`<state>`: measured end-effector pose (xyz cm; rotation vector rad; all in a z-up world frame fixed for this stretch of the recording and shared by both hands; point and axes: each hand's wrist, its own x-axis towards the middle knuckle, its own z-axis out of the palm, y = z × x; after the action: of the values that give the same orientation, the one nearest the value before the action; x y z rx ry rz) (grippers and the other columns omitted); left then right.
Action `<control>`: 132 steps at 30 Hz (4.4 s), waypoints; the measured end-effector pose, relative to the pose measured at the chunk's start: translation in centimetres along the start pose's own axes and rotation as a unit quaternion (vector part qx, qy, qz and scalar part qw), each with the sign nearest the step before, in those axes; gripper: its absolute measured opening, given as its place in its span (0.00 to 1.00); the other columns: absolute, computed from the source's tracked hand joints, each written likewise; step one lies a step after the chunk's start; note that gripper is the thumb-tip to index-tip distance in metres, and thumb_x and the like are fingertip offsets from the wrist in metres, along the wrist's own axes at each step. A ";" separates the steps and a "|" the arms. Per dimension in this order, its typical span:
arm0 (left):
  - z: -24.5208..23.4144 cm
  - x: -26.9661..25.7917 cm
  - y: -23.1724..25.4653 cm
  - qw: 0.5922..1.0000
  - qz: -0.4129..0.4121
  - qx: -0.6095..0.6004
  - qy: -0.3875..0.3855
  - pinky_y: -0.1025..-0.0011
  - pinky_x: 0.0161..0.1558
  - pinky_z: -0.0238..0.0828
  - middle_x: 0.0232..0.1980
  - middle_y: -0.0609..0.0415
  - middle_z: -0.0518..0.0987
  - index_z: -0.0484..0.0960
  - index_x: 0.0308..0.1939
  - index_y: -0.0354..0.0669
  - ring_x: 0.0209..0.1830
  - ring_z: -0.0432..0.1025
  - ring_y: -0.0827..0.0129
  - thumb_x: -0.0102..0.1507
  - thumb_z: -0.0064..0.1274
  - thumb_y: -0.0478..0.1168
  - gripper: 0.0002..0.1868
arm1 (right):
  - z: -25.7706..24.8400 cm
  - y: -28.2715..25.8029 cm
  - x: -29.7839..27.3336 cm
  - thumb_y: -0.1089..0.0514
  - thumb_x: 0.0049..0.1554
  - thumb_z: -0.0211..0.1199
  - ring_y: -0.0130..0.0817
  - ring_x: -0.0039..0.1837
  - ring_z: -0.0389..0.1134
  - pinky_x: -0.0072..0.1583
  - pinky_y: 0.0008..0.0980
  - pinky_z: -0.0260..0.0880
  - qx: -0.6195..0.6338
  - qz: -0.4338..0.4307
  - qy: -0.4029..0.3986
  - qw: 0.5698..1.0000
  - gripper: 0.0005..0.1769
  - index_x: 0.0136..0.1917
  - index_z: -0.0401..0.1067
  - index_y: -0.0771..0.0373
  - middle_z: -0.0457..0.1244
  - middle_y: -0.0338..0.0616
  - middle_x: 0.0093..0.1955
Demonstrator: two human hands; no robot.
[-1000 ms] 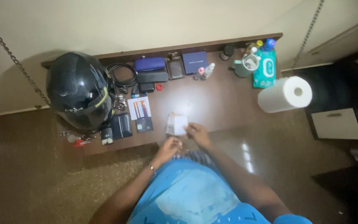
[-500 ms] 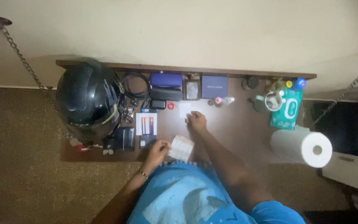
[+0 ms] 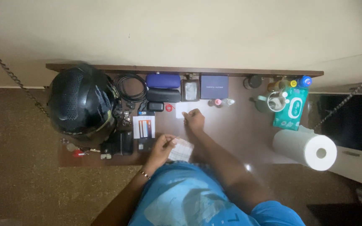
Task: The person moves several personal items, including a glasses case, a wallet, a box, and various cards and small containers, from a chair onto a desk.
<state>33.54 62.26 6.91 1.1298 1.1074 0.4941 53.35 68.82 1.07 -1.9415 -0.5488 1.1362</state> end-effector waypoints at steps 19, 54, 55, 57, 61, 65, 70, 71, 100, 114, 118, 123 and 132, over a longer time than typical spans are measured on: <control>-1.2 -17.9 27.1 0.773 0.465 -0.245 -0.354 0.68 0.59 0.76 0.56 0.47 0.75 0.71 0.63 0.38 0.56 0.72 0.65 0.71 0.55 0.47 0.22 | -4.4 5.8 -11.5 0.55 0.56 0.67 0.44 0.47 0.73 0.50 0.41 0.73 -0.265 -0.213 -0.154 0.928 0.15 0.53 0.75 0.65 0.70 0.54 0.48; 18.5 -28.4 24.0 0.720 0.419 -0.198 -0.517 0.71 0.56 0.72 0.51 0.51 0.78 0.76 0.55 0.37 0.51 0.72 0.69 0.71 0.54 0.45 0.16 | -18.5 25.4 -23.0 0.53 0.53 0.69 0.55 0.52 0.73 0.54 0.46 0.74 -0.177 -0.217 0.000 0.960 0.23 0.59 0.75 0.65 0.70 0.60 0.52; 18.8 -28.3 23.8 0.729 0.419 -0.187 -0.508 0.71 0.56 0.72 0.51 0.51 0.78 0.76 0.55 0.37 0.51 0.72 0.69 0.71 0.54 0.45 0.15 | -19.1 25.9 -23.3 0.52 0.54 0.69 0.55 0.52 0.73 0.54 0.46 0.74 -0.168 -0.194 0.000 0.967 0.22 0.59 0.75 0.65 0.70 0.60 0.52; 19.8 -27.5 22.6 0.752 0.420 -0.159 -0.482 0.71 0.56 0.72 0.51 0.51 0.78 0.76 0.54 0.37 0.50 0.72 0.69 0.71 0.54 0.45 0.15 | -20.4 26.5 -24.2 0.53 0.55 0.68 0.53 0.53 0.74 0.55 0.45 0.73 -0.124 -0.163 -0.011 0.979 0.21 0.60 0.75 0.64 0.70 0.59 0.53; 22.2 -22.1 16.7 0.854 0.386 -0.017 -0.349 0.71 0.56 0.71 0.51 0.52 0.78 0.77 0.54 0.37 0.50 0.71 0.70 0.71 0.54 0.45 0.15 | -22.9 26.2 -24.5 0.54 0.56 0.63 0.50 0.54 0.74 0.56 0.44 0.72 -0.057 -0.138 -0.013 0.989 0.23 0.63 0.72 0.62 0.70 0.57 0.54; 23.3 -13.3 5.5 0.948 0.225 0.116 -0.191 0.74 0.50 0.72 0.46 0.57 0.80 0.77 0.51 0.39 0.45 0.72 0.76 0.67 0.55 0.39 0.11 | -24.4 27.5 -22.5 0.52 0.56 0.67 0.52 0.56 0.72 0.57 0.44 0.73 -0.146 -0.161 0.032 0.976 0.17 0.55 0.77 0.65 0.70 0.58 0.54; 24.7 1.3 -3.8 0.959 0.263 0.104 0.030 0.74 0.54 0.71 0.46 0.53 0.76 0.76 0.51 0.38 0.48 0.70 0.71 0.71 0.55 0.39 0.09 | -25.8 30.0 -19.1 0.52 0.56 0.64 0.49 0.57 0.73 0.59 0.44 0.72 -0.134 -0.102 0.021 0.985 0.20 0.59 0.75 0.62 0.71 0.56 0.56; 25.5 4.2 -3.9 0.962 0.251 0.089 0.055 0.73 0.54 0.72 0.48 0.53 0.77 0.75 0.52 0.39 0.50 0.71 0.70 0.70 0.55 0.40 0.11 | -26.4 30.0 -18.7 0.51 0.57 0.62 0.48 0.57 0.74 0.59 0.43 0.72 -0.119 -0.061 0.013 0.991 0.21 0.61 0.75 0.61 0.71 0.55 0.56; 32.0 30.5 4.2 0.932 0.236 0.171 0.216 0.57 0.66 0.64 0.63 0.40 0.72 0.69 0.64 0.32 0.65 0.68 0.47 0.56 0.72 0.38 0.37 | -32.9 21.9 -13.4 0.55 0.54 0.67 0.48 0.59 0.71 0.60 0.40 0.71 -0.101 -0.069 -0.035 0.992 0.18 0.56 0.77 0.66 0.68 0.55 0.61; 29.5 6.8 -6.7 0.931 0.268 0.202 0.147 0.60 0.59 0.71 0.60 0.38 0.75 0.70 0.64 0.32 0.59 0.73 0.48 0.55 0.70 0.42 0.37 | -36.2 17.0 -15.0 0.50 0.58 0.62 0.42 0.45 0.74 0.48 0.40 0.74 -0.200 -0.050 -0.140 0.969 0.19 0.58 0.75 0.61 0.70 0.50 0.50; 28.2 0.0 -10.0 0.957 0.223 0.175 0.068 0.62 0.57 0.74 0.57 0.41 0.77 0.72 0.62 0.34 0.57 0.75 0.55 0.53 0.72 0.41 0.37 | -35.9 19.9 -14.7 0.46 0.58 0.63 0.41 0.48 0.74 0.51 0.40 0.75 -0.194 -0.132 -0.145 0.961 0.21 0.58 0.77 0.61 0.71 0.51 0.52; 25.5 -5.6 -14.2 0.992 0.112 -0.059 -0.013 0.67 0.58 0.74 0.61 0.48 0.77 0.65 0.68 0.38 0.59 0.74 0.66 0.55 0.69 0.37 0.41 | -34.9 23.4 -14.7 0.47 0.58 0.64 0.44 0.51 0.74 0.54 0.41 0.74 -0.239 -0.165 -0.189 0.938 0.22 0.59 0.76 0.62 0.71 0.53 0.53; 19.2 -13.1 -14.2 0.967 0.042 -0.249 0.029 0.67 0.67 0.66 0.65 0.51 0.75 0.66 0.70 0.37 0.66 0.69 0.68 0.63 0.59 0.33 0.32 | -25.8 20.3 -15.1 0.48 0.56 0.67 0.55 0.59 0.70 0.60 0.47 0.69 -0.296 -0.259 -0.232 0.890 0.27 0.64 0.72 0.64 0.69 0.57 0.57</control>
<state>42.29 37.31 0.27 0.7245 0.9164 0.8252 67.48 35.62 -0.52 -1.7975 -1.7317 1.1494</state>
